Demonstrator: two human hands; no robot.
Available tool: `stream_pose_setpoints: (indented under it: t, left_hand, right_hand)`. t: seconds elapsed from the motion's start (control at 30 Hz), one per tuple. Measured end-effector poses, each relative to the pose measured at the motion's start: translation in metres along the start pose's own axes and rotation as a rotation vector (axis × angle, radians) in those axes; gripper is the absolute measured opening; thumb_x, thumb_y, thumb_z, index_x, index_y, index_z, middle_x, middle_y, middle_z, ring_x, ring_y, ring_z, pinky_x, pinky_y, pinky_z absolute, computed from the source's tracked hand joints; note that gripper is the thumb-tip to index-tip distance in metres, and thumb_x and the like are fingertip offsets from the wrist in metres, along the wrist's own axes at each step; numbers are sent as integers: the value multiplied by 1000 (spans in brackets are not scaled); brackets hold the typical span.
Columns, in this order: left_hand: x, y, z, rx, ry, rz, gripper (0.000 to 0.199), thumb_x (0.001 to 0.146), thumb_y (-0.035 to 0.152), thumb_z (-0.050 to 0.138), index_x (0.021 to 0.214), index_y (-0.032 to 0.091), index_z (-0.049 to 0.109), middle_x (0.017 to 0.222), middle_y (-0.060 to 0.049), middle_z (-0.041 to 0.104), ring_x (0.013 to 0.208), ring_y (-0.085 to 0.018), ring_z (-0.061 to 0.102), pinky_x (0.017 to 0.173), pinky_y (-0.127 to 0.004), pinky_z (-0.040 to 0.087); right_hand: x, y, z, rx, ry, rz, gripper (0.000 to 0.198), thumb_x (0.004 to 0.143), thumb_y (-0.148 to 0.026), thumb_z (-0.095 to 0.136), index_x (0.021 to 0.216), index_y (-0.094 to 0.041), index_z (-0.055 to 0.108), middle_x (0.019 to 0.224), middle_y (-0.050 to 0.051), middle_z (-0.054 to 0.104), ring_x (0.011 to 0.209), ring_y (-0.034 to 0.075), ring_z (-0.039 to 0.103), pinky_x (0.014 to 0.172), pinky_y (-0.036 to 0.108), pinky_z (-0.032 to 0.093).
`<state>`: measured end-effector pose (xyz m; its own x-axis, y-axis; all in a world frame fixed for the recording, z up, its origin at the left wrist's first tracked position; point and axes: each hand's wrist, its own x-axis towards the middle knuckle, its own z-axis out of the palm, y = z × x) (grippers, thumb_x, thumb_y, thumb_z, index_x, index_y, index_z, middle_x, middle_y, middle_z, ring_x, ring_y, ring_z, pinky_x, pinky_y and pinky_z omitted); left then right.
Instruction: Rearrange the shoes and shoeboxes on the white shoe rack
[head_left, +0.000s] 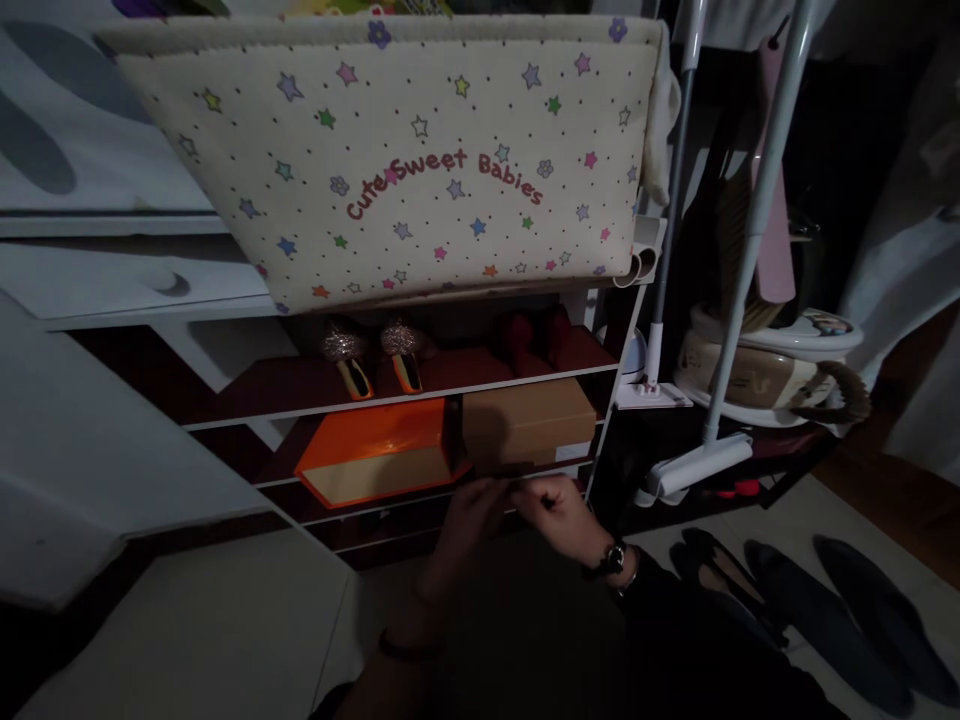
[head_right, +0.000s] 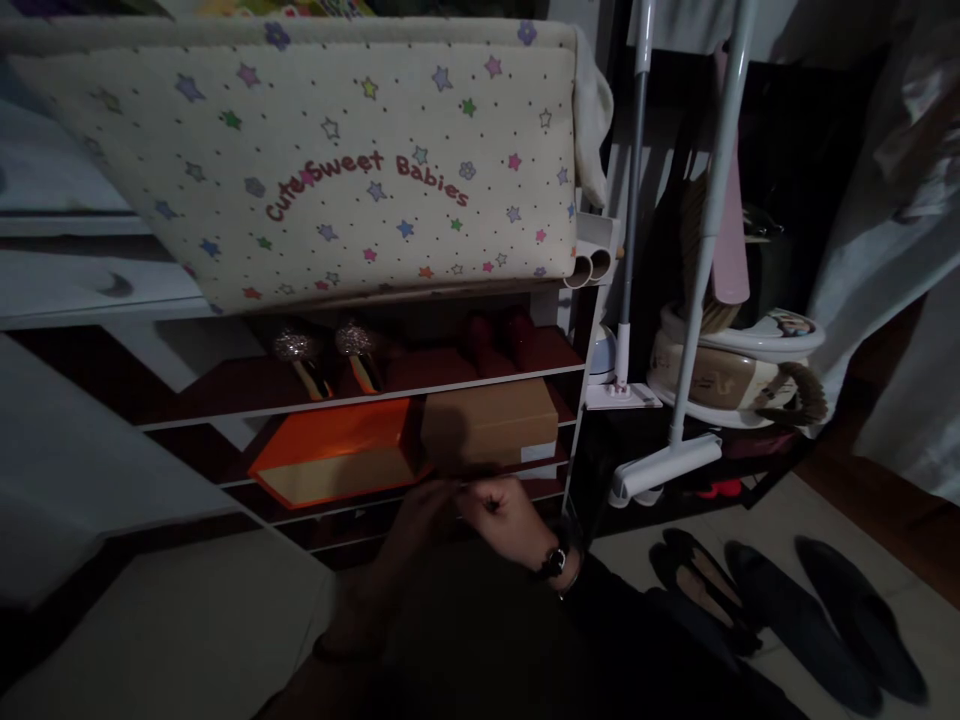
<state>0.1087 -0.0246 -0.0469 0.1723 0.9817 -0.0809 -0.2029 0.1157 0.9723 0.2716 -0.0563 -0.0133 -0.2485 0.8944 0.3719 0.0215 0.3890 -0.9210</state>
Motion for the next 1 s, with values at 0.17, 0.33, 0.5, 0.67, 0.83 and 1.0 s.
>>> stream_pose_setpoints:
  t: [0.17,0.33,0.5,0.67,0.83,1.0]
  left_hand:
    - [-5,-13,-5,271,-45,92,57,70,68,79,56,17,57,60,0,47,64,-13,43,61,-27,33]
    - [-5,-18,-15,341,1,42,60,68,70,77,53,18,50,53,4,39,57,-11,37,57,-26,27]
    - [13,-35,-22,-15,380,-88,38,67,40,88,83,20,61,65,4,57,59,-13,55,59,-25,43]
    - [21,-43,-17,-471,236,-105,25,74,20,79,95,22,66,108,-5,71,102,-22,70,96,-45,56]
    - [14,-59,-1,-602,104,-66,15,80,20,75,93,25,69,113,-5,73,129,-26,62,114,-48,44]
    - [3,-82,14,-643,-50,-142,24,78,21,74,102,24,70,122,-8,71,135,-29,58,121,-52,33]
  right_hand:
    - [-21,36,16,-43,-122,126,56,93,-54,62,56,-21,35,58,-7,29,56,8,25,53,25,21]
    - [-23,54,6,-261,-13,61,50,97,-43,56,57,-22,35,56,-7,30,54,8,28,53,25,23]
    - [-7,46,-40,-725,454,-254,21,100,-36,57,91,-19,63,88,6,62,86,21,58,80,33,48]
    - [11,36,-64,-1115,351,-326,60,97,-34,64,152,-18,47,147,18,54,140,35,45,120,61,32]
    - [13,38,-59,-1325,156,-233,77,94,-35,70,162,-27,35,163,17,42,153,39,33,123,75,15]
    - [3,44,-67,-1418,105,-261,99,81,-39,86,164,-28,32,169,20,32,157,42,24,121,79,14]
